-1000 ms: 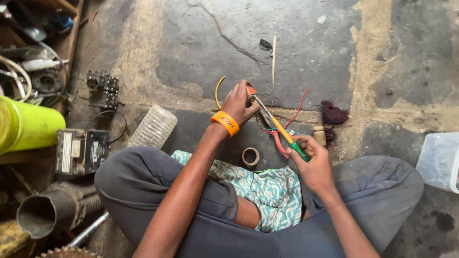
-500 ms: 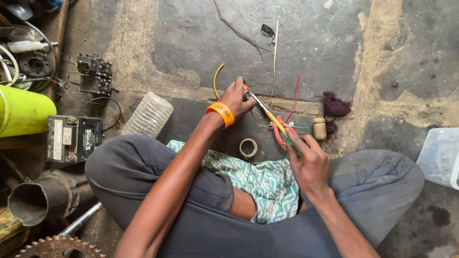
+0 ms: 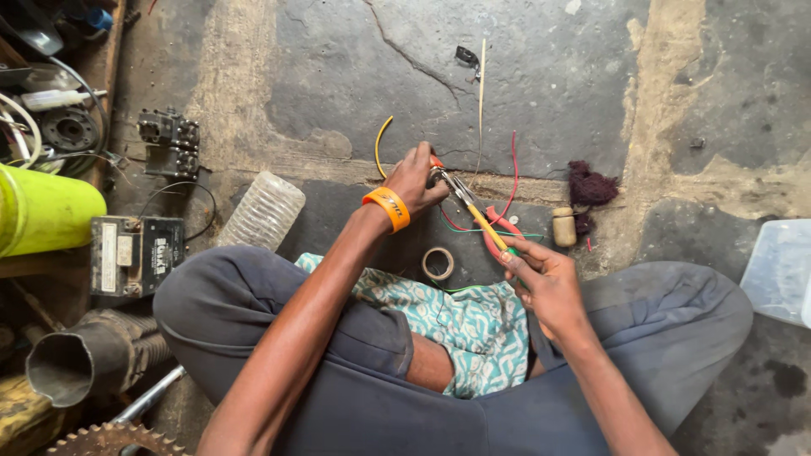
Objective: The person sits on the workshop floor repairing a small motorcycle electrical component with colored wires. They use a screwdriver to work on the component, handle pliers, wrap electrical tape around the wiring, and fit a metal part onto the orange component body.
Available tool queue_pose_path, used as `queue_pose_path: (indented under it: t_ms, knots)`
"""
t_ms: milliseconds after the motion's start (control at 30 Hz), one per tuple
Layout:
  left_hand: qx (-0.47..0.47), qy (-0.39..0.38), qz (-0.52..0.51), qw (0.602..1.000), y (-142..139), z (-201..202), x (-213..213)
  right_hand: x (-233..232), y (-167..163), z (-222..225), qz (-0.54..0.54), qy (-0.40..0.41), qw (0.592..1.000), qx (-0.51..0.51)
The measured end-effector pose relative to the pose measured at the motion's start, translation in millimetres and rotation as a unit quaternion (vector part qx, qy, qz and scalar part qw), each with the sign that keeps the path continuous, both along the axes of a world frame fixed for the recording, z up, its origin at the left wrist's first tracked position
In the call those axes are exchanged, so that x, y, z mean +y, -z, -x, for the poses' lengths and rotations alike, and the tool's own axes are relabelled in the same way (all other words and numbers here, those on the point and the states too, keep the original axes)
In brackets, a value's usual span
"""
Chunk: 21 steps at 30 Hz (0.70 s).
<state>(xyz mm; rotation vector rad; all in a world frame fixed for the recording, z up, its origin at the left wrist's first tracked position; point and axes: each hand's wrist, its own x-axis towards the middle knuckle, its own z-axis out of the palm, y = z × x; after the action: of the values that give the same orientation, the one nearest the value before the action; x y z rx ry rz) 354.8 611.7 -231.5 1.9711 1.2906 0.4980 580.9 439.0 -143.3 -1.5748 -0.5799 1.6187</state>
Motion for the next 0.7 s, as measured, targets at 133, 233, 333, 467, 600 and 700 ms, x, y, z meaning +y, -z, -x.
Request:
queue_pose_path:
  t_ms: [133,233,333,467,600,700]
  knots:
    - [-0.054,0.016,0.023,0.998,29.0,12.6,4.7,8.4,7.3,-11.0,-0.045,-0.060,0.994,-0.086]
    - [-0.064,0.068,-0.075,0.993,49.3,24.3,6.8,16.6,5.0,-28.5,-0.175,-0.185,0.912,-0.323]
    - [-0.016,-0.023,-0.006,1.000,57.9,8.5,38.8,28.3,6.2,-40.4,-0.079,-0.120,0.978,-0.149]
    - [-0.025,-0.040,0.055,0.997,50.4,-4.7,47.9,29.6,16.9,-44.0,-0.076,-0.119,0.987,-0.082]
    - [-0.165,-0.003,0.001,0.986,19.2,0.0,24.4,28.4,28.6,-37.2,-0.044,-0.004,0.996,-0.083]
    - [-0.255,0.040,-0.022,0.966,-12.8,-4.2,14.3,28.1,27.2,-33.8,-0.038,-0.002,0.993,-0.113]
